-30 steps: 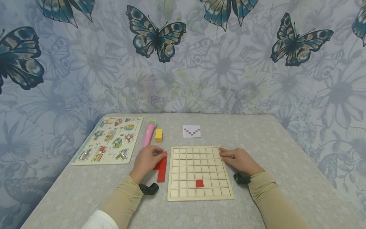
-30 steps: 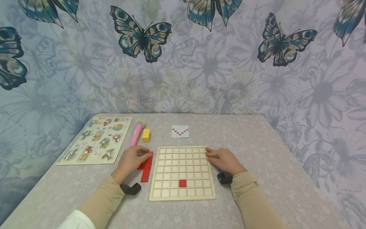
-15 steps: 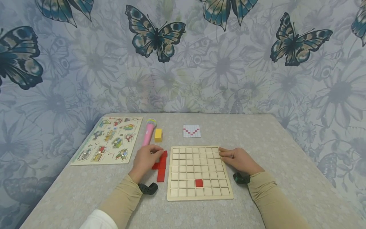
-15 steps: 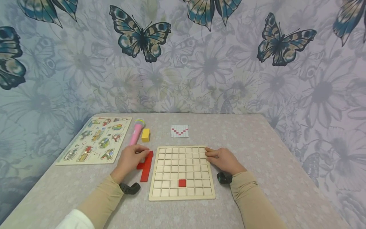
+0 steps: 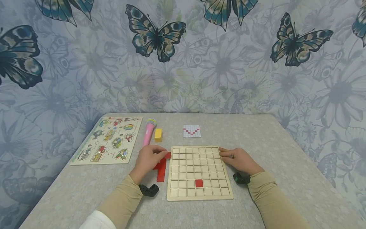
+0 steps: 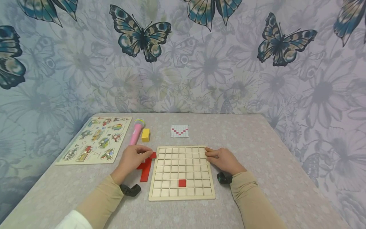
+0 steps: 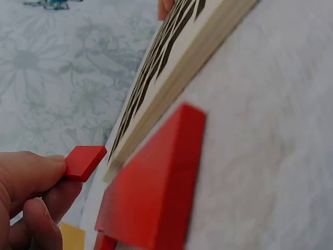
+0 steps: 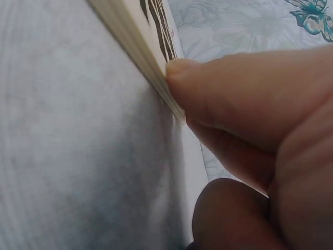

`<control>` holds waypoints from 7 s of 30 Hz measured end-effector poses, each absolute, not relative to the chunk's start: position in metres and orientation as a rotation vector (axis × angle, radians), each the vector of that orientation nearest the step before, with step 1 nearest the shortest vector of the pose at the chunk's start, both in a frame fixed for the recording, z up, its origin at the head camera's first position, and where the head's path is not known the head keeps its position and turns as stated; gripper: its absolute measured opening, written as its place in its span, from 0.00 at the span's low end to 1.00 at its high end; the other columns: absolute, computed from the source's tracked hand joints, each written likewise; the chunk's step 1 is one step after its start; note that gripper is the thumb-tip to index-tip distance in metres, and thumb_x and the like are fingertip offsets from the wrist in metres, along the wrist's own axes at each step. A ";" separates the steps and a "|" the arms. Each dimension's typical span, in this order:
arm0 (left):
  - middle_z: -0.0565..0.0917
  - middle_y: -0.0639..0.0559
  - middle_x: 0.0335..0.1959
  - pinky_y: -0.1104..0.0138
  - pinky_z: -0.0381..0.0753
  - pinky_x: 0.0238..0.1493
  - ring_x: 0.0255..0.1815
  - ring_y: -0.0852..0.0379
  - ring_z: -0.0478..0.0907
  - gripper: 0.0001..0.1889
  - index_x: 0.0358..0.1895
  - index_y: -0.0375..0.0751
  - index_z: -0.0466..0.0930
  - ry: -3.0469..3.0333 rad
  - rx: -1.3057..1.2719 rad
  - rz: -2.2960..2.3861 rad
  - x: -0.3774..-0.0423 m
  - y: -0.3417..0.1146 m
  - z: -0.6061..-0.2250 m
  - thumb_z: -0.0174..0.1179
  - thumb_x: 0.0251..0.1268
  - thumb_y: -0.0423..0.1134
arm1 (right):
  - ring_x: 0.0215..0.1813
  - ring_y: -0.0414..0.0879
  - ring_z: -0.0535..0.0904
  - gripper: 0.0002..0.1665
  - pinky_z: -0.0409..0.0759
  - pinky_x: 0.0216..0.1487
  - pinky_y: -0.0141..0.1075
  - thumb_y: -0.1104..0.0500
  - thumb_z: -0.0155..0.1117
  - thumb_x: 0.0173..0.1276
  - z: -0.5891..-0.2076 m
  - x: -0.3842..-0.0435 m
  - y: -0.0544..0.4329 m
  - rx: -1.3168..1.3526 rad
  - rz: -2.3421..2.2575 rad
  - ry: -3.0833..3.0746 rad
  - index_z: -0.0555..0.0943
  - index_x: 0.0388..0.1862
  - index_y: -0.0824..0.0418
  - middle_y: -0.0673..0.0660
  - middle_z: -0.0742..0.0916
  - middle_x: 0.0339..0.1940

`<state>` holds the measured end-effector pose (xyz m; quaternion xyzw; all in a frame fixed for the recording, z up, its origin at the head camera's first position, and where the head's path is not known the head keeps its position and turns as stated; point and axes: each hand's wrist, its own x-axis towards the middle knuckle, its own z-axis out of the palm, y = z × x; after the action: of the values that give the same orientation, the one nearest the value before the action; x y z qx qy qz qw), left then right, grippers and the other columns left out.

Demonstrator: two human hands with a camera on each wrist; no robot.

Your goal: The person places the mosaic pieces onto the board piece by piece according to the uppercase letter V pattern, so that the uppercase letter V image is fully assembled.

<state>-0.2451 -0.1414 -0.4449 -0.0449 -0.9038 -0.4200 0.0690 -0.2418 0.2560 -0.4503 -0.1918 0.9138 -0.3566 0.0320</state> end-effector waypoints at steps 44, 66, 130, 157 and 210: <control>0.86 0.70 0.26 0.70 0.76 0.28 0.28 0.65 0.79 0.03 0.37 0.59 0.91 -2.778 -0.483 -1.373 -0.197 -0.080 -0.452 0.73 0.62 0.48 | 0.73 0.53 0.73 0.20 0.74 0.68 0.50 0.55 0.67 0.74 -0.451 -0.242 0.256 -0.593 -1.102 2.803 0.84 0.62 0.59 0.52 0.79 0.72; 0.84 0.72 0.32 0.71 0.74 0.26 0.25 0.69 0.75 0.01 0.36 0.59 0.92 -2.774 -0.714 -1.237 -0.196 -0.081 -0.453 0.74 0.62 0.46 | 0.73 0.53 0.74 0.20 0.74 0.68 0.50 0.55 0.67 0.74 -0.450 -0.242 0.256 -0.602 -1.092 2.815 0.84 0.62 0.59 0.52 0.79 0.71; 0.87 0.52 0.38 0.64 0.78 0.39 0.38 0.57 0.80 0.13 0.43 0.44 0.87 -2.951 -0.164 -1.279 -0.247 -0.164 -0.442 0.73 0.61 0.47 | 0.72 0.54 0.75 0.19 0.75 0.67 0.50 0.57 0.66 0.75 -0.446 -0.239 0.255 -0.602 -1.086 2.812 0.84 0.61 0.61 0.54 0.79 0.71; 0.86 0.53 0.33 0.66 0.75 0.36 0.33 0.58 0.78 0.10 0.41 0.43 0.87 -2.969 -0.215 -1.238 -0.244 -0.162 -0.438 0.74 0.61 0.41 | 0.72 0.54 0.75 0.20 0.75 0.67 0.51 0.56 0.66 0.75 -0.446 -0.239 0.254 -0.624 -1.069 2.818 0.84 0.62 0.60 0.54 0.79 0.71; 0.88 0.52 0.33 0.64 0.79 0.33 0.33 0.57 0.81 0.07 0.40 0.42 0.87 -2.861 -0.156 -1.391 -0.243 -0.156 -0.437 0.70 0.66 0.40 | 0.73 0.53 0.73 0.19 0.74 0.68 0.50 0.57 0.66 0.74 -0.445 -0.239 0.254 -0.598 -1.106 2.800 0.84 0.62 0.60 0.54 0.79 0.72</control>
<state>-0.2435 -0.1562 -0.4367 -0.0489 -0.8980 -0.4367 -0.0216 -0.2392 0.2543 -0.4455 -0.1946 0.9117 -0.3601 0.0363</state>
